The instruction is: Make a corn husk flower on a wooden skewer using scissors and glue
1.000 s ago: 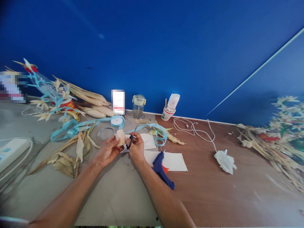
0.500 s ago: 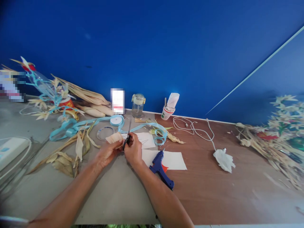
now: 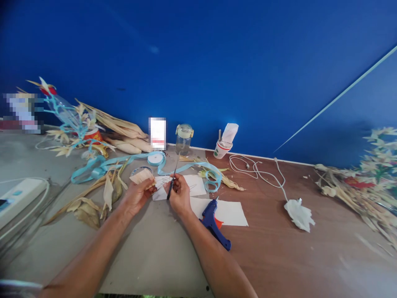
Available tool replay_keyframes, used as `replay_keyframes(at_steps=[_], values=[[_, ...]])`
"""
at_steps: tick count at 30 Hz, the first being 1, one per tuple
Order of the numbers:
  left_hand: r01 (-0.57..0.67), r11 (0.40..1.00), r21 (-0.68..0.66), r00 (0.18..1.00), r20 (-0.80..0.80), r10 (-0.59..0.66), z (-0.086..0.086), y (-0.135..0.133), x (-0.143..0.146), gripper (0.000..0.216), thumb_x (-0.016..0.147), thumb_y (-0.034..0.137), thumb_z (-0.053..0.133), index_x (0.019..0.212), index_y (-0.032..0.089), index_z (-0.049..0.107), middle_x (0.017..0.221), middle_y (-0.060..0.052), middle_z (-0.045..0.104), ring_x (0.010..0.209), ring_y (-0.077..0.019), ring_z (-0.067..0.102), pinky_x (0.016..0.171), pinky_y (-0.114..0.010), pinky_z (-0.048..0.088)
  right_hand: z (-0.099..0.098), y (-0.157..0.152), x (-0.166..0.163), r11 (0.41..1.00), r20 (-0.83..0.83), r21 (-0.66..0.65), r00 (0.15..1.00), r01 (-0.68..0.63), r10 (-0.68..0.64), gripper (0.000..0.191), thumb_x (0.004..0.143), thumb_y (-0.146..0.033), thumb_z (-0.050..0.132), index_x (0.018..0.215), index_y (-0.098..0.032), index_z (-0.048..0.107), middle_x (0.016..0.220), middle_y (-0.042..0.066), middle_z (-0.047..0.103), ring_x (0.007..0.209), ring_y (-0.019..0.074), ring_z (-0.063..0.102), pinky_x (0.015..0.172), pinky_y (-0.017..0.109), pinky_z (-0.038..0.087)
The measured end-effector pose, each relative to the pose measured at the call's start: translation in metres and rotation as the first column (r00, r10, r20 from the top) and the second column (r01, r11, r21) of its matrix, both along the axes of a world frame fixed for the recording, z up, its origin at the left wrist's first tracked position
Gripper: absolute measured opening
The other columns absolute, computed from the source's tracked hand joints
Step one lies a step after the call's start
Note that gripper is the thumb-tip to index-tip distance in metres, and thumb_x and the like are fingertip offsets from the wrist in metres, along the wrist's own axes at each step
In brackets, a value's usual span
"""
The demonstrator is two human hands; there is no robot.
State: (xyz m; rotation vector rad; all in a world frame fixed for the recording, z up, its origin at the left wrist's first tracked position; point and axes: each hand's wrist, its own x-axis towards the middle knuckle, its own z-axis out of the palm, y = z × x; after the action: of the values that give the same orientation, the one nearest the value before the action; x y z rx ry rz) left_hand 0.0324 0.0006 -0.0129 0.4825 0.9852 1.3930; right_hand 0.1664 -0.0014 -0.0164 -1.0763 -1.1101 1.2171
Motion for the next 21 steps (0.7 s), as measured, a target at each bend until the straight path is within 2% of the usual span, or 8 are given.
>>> replay_keyframes(at_steps=[4,7,13,18,21], values=[[-0.115,0.992,0.05,0.993,0.006,0.115,0.008,0.001,-0.007,0.027,0.057,0.021,0.076,0.071,0.016,0.053,0.057,0.007,0.051,0.046,-0.004,0.043,0.049,-0.02,0.038,-0.004,-0.014,-0.007,0.991,0.135,0.015,0.982,-0.135,0.132,0.035,0.066,-0.029,0.066,0.097,-0.019,0.054,0.068,-0.003,0.054,0.056,0.0102,0.048,0.052,0.022,0.038],[-0.167,0.985,0.047,0.985,0.05,0.165,0.013,0.001,-0.01,0.027,0.058,0.019,0.075,0.072,0.016,0.053,0.059,0.007,0.051,0.046,-0.0035,0.042,0.05,-0.021,0.04,-0.008,-0.024,-0.012,0.975,0.308,0.038,0.931,-0.22,0.198,0.033,0.07,-0.03,0.063,0.1,-0.018,0.054,0.065,-0.004,0.052,0.053,0.0103,0.046,0.049,0.022,0.035],[-0.158,0.985,0.066,0.981,0.127,0.149,0.015,0.0,-0.011,0.026,0.058,0.018,0.076,0.07,0.015,0.053,0.056,0.008,0.047,0.045,-0.0026,0.039,0.047,-0.018,0.039,-0.001,-0.034,-0.017,0.955,0.612,0.158,0.784,-0.249,0.103,0.032,0.074,-0.032,0.059,0.102,-0.016,0.056,0.068,0.0,0.058,0.061,0.0142,0.054,0.059,0.025,0.041],[-0.162,0.982,0.1,0.983,0.107,0.151,0.014,0.0,-0.006,0.022,0.056,0.014,0.074,0.066,0.013,0.055,0.056,0.007,0.047,0.045,-0.0017,0.038,0.044,-0.015,0.035,0.0,-0.035,-0.018,0.95,0.724,0.175,0.688,-0.258,0.053,0.032,0.074,-0.029,0.056,0.104,-0.016,0.056,0.071,0.002,0.06,0.063,0.0165,0.057,0.061,0.026,0.042],[-0.141,0.984,0.111,0.988,0.078,0.133,0.015,-0.001,-0.005,0.021,0.057,0.014,0.073,0.062,0.014,0.052,0.054,0.008,0.044,0.044,-0.002,0.037,0.044,-0.016,0.033,-0.002,-0.035,-0.018,0.954,0.732,0.177,0.68,-0.241,0.037,0.03,0.074,-0.026,0.055,0.103,-0.017,0.056,0.071,0.002,0.06,0.063,0.0166,0.057,0.062,0.026,0.042]])
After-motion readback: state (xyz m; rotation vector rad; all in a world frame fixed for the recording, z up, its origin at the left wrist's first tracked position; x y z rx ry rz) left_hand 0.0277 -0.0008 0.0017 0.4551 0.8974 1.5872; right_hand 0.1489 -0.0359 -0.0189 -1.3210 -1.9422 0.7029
